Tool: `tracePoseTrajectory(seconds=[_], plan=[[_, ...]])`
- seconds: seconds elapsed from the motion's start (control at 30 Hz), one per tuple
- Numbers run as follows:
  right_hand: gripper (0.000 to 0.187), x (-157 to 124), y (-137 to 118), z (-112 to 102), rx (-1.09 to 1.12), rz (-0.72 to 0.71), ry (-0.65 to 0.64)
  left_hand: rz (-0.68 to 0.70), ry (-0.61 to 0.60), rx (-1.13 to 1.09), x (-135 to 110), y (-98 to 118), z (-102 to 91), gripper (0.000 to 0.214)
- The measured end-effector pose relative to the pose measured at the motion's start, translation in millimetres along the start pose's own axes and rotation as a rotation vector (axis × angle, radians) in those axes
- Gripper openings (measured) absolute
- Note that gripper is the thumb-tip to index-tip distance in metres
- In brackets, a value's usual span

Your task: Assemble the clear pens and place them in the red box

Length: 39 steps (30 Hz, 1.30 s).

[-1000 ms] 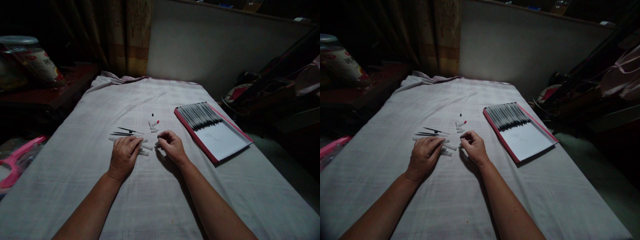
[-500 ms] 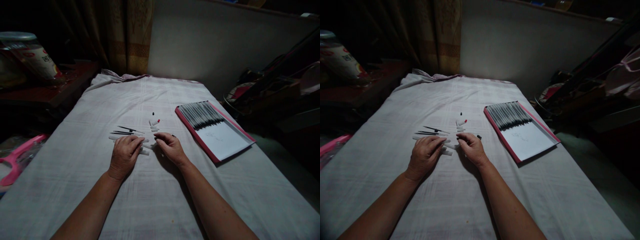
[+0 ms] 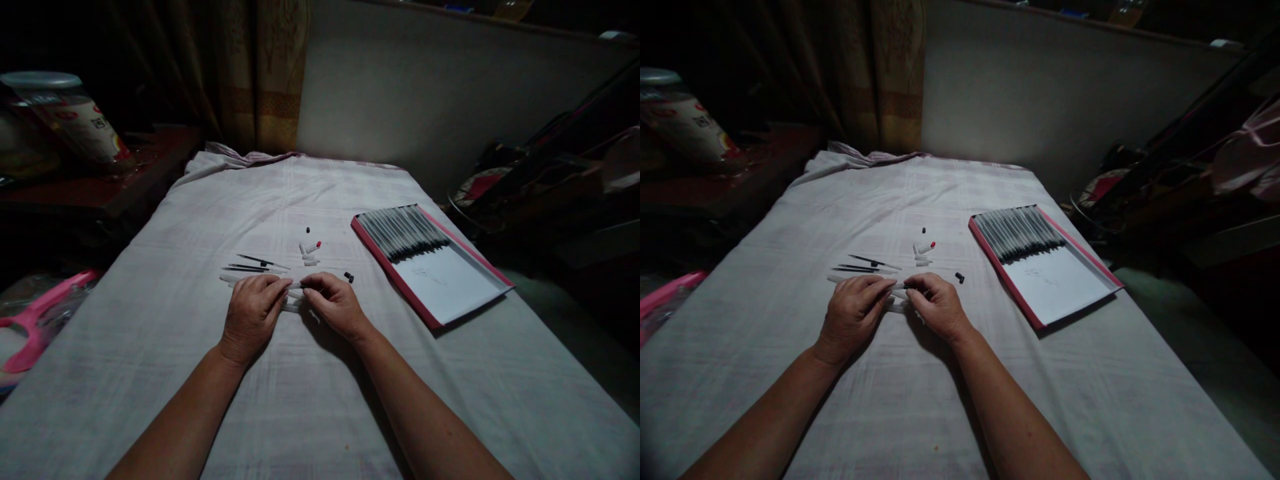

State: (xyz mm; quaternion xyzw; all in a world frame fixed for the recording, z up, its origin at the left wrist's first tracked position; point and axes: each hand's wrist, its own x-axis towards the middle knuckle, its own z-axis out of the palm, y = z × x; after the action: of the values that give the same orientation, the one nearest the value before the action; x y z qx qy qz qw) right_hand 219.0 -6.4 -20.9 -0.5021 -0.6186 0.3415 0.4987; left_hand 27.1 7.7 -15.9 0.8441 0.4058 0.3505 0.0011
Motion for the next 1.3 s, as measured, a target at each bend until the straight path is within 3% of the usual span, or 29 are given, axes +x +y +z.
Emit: tracePoseTrajectory(seconds=[0.33,0.47,0.73,0.93,1.3], plan=[[0.016,-1.7,-2.6,0.0,-0.218,-0.151,0.004,0.005,-0.019,-0.027,-0.5,1.7,2.0,0.02],[0.033,-3.3,-1.7,-1.6,-0.376,-0.131,-0.028,0.012,-0.032,-0.047,-1.0,2.5,2.8,0.02],[0.015,-3.8,-5.3,-5.3,-0.272,-0.136,-0.049,-0.009,-0.036,-0.058,-0.9,1.3,4.4,0.021],[0.017,-4.7,-3.0,-5.7,-0.303,-0.089,-0.077,0.005,-0.027,-0.05,0.3,2.6,3.2,0.02],[0.019,-5.7,-1.5,-7.3,-0.379,-0.129,-0.099,-0.017,-0.061,-0.053,-0.1,1.7,2.4,0.021]])
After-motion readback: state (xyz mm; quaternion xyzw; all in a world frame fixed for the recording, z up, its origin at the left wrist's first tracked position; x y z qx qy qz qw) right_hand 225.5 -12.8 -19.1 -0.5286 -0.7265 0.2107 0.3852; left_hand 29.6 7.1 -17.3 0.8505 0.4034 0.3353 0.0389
